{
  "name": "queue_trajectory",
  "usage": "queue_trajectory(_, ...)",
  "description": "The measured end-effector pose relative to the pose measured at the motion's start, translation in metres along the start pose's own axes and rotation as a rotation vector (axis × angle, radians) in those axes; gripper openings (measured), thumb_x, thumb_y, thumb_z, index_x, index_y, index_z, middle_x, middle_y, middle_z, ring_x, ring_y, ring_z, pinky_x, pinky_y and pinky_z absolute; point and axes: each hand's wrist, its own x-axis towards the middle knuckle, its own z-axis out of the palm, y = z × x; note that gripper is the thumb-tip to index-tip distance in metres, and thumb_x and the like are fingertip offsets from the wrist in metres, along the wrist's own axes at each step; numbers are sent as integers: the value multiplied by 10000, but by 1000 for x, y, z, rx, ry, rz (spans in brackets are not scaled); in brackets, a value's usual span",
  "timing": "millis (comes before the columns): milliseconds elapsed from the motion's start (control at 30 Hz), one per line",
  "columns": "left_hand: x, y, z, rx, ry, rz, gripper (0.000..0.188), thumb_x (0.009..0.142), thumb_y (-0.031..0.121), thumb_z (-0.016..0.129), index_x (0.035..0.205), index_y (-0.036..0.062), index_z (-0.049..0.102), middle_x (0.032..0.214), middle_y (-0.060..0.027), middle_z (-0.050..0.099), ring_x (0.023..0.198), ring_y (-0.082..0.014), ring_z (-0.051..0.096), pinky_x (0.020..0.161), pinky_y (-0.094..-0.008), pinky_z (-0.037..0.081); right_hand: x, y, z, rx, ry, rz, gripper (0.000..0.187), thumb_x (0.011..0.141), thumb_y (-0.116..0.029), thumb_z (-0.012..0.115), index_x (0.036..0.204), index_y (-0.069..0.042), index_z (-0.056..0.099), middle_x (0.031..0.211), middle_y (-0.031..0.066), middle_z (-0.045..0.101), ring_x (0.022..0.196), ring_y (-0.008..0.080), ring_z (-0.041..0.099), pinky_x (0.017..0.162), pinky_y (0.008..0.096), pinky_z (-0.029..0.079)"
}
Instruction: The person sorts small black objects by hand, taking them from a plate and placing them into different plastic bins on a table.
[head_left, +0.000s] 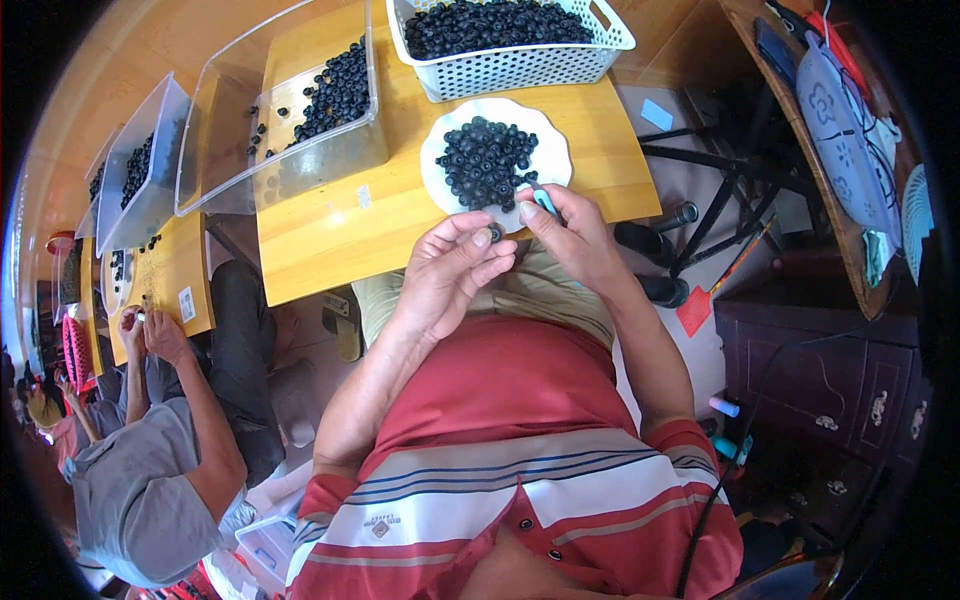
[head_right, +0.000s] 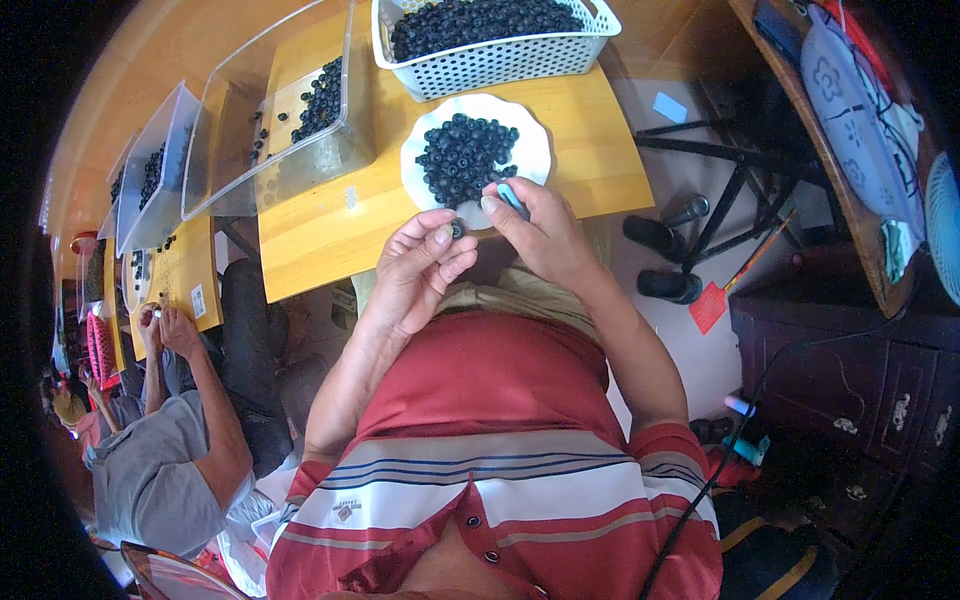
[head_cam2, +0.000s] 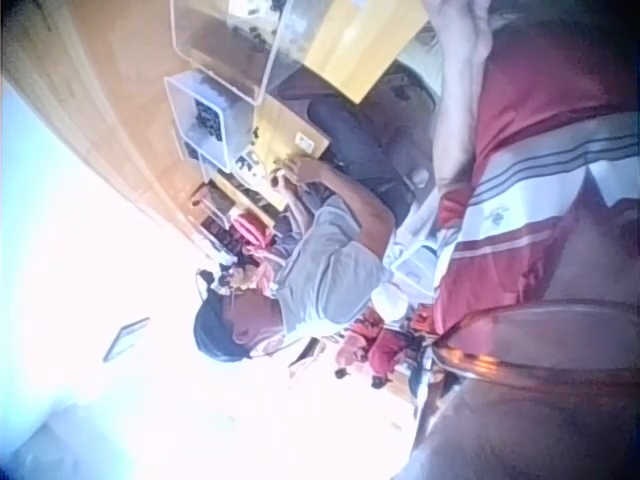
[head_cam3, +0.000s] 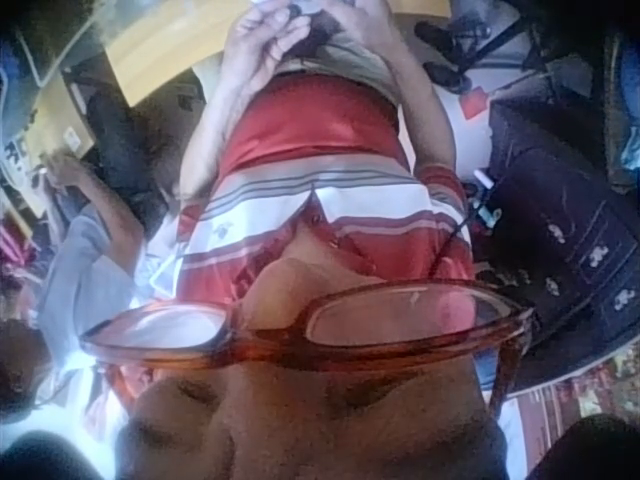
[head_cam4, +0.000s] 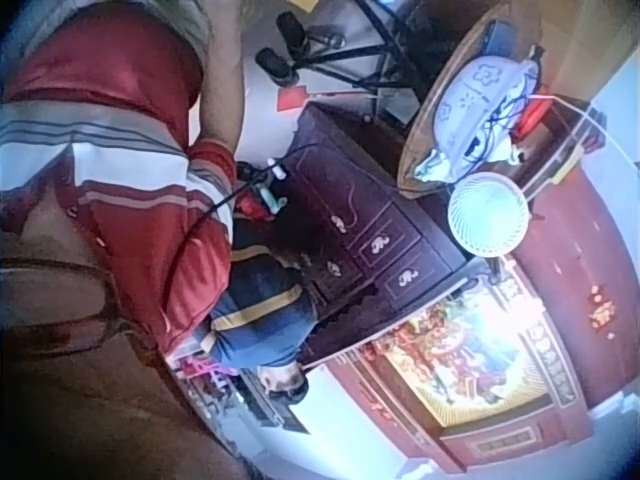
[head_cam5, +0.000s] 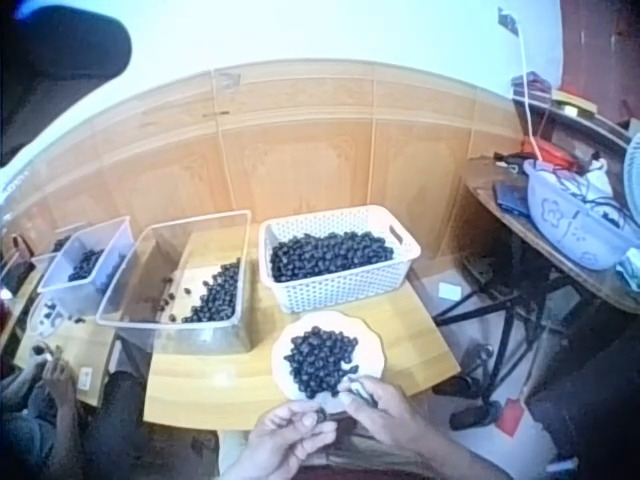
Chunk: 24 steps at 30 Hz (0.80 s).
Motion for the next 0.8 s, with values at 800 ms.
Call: queue_trajectory(800, 4, -1, 1, 14, 26, 45, 217, 939, -14, 598, 1151, 16, 630, 1105, -120, 679, 990, -221, 694, 856, -334, 612, -11, -11, 2, -44, -45, -233, 356, 964, -225, 638, 1214, 29, 626, 913, 66, 636, 837, 102, 587, 760, 249, 482)
